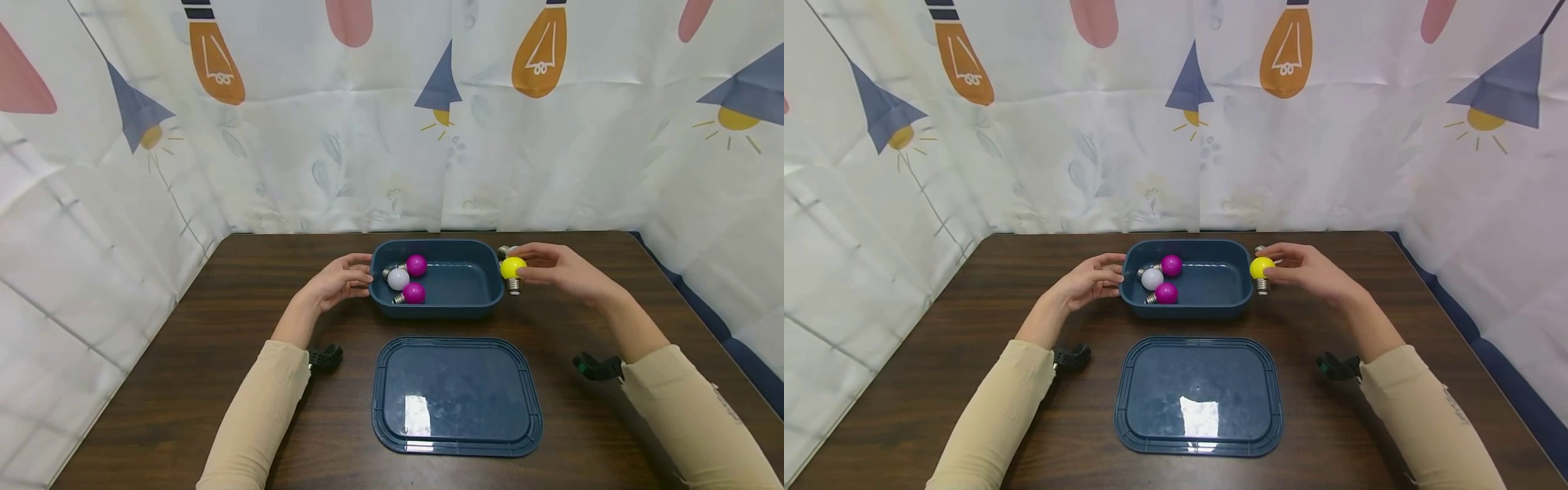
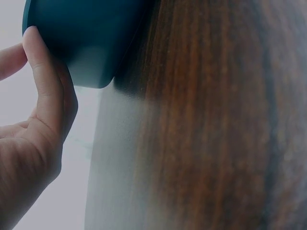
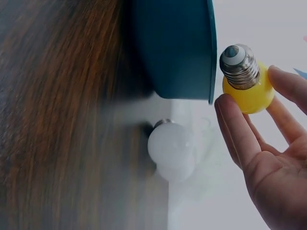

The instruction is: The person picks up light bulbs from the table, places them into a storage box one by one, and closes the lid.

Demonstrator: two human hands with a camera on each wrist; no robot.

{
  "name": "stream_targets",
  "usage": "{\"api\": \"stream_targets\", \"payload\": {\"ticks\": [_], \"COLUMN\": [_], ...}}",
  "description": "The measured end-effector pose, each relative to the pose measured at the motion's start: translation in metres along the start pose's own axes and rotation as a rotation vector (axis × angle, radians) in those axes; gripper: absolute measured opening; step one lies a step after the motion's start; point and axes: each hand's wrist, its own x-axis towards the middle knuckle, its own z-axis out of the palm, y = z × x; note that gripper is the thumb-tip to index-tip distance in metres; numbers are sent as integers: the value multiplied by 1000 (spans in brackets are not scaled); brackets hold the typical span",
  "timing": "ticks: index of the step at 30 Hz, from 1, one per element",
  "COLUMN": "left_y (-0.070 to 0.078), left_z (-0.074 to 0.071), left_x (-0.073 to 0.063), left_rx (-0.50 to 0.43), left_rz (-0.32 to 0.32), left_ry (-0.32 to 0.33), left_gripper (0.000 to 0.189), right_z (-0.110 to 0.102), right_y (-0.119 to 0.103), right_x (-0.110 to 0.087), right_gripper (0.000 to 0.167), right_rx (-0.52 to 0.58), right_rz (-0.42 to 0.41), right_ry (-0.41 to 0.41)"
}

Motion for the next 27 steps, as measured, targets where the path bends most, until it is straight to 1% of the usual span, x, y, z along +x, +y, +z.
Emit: {"api": "stream_targets", "payload": {"ticks": [5, 13, 23, 27], "left_y": [1, 1, 0, 1], "left_z": [0, 0, 0, 0], "left_x": [-1, 0, 0, 0], "left_rx": [2, 3, 7, 5], "left_rz": [-4, 1, -1, -1], "left_ry": [-3, -4, -1, -2], "left_gripper": [62, 62, 60, 60], "right_z": [1, 3, 11, 15], "right_y": [-3, -8, -9, -11], "right_x": [5, 11, 23, 27], "right_gripper": [47, 46, 45, 45], "right_rx": [-7, -38, 18, 23], "right_rz": [-32, -21, -26, -23], "right_ry": [-10, 4, -9, -7]}}
